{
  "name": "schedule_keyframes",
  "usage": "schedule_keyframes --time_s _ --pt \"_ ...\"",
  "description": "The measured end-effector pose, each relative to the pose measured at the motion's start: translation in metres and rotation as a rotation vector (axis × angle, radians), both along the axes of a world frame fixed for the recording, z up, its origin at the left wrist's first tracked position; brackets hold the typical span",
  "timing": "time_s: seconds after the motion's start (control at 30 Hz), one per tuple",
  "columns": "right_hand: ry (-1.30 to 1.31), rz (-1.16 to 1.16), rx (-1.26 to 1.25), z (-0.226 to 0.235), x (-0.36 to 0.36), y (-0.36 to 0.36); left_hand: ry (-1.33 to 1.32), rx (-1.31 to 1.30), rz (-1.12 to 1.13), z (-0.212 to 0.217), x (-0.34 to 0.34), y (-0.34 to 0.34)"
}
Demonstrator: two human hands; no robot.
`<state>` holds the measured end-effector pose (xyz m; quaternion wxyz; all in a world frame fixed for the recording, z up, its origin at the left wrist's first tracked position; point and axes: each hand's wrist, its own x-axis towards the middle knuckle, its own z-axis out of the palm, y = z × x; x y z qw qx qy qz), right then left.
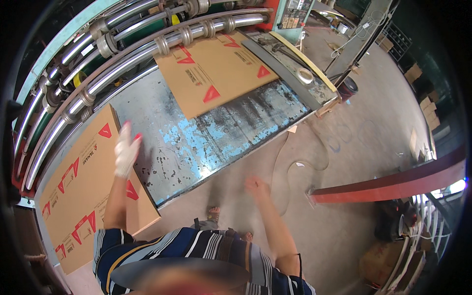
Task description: The person picks up flat cardboard sheets from a stack on the floor and feeds them one by one into a machine with rollers. The person repeats this process for several sheets, placing each one onto the machine's surface and guiding it through the rollers.
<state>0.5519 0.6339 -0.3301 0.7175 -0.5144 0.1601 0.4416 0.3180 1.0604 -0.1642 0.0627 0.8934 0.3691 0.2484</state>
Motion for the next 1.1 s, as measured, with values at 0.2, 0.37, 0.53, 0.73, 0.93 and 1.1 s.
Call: schedule_keyframes --time_s 0.2,0.37,0.53,0.73,0.93,1.1 --pt "-0.097 0.510 0.236 0.012 -0.056 0.036 0.451 -0.241 0.770 -0.006 -0.180 -0.026" --pt "-0.026 0.879 0.316 0.036 -0.067 0.080 0.461 -0.280 0.315 -0.032 -0.110 -0.119" --pt "-0.173 0.682 0.181 0.044 -0.035 0.003 0.478 -0.318 -0.166 -0.029 0.002 -0.227" --pt "-0.259 0.181 -0.058 0.037 -0.024 -0.249 -0.313 -0.726 -0.802 -0.038 0.022 -0.300" --pt "-0.159 -0.260 -0.185 0.057 -0.112 -0.375 0.318 0.001 -0.322 -0.032 -0.041 -0.337" --pt "-0.129 -0.477 -0.069 0.084 -0.171 -0.346 -0.031 -0.657 -0.455 -0.039 -0.036 -0.382"
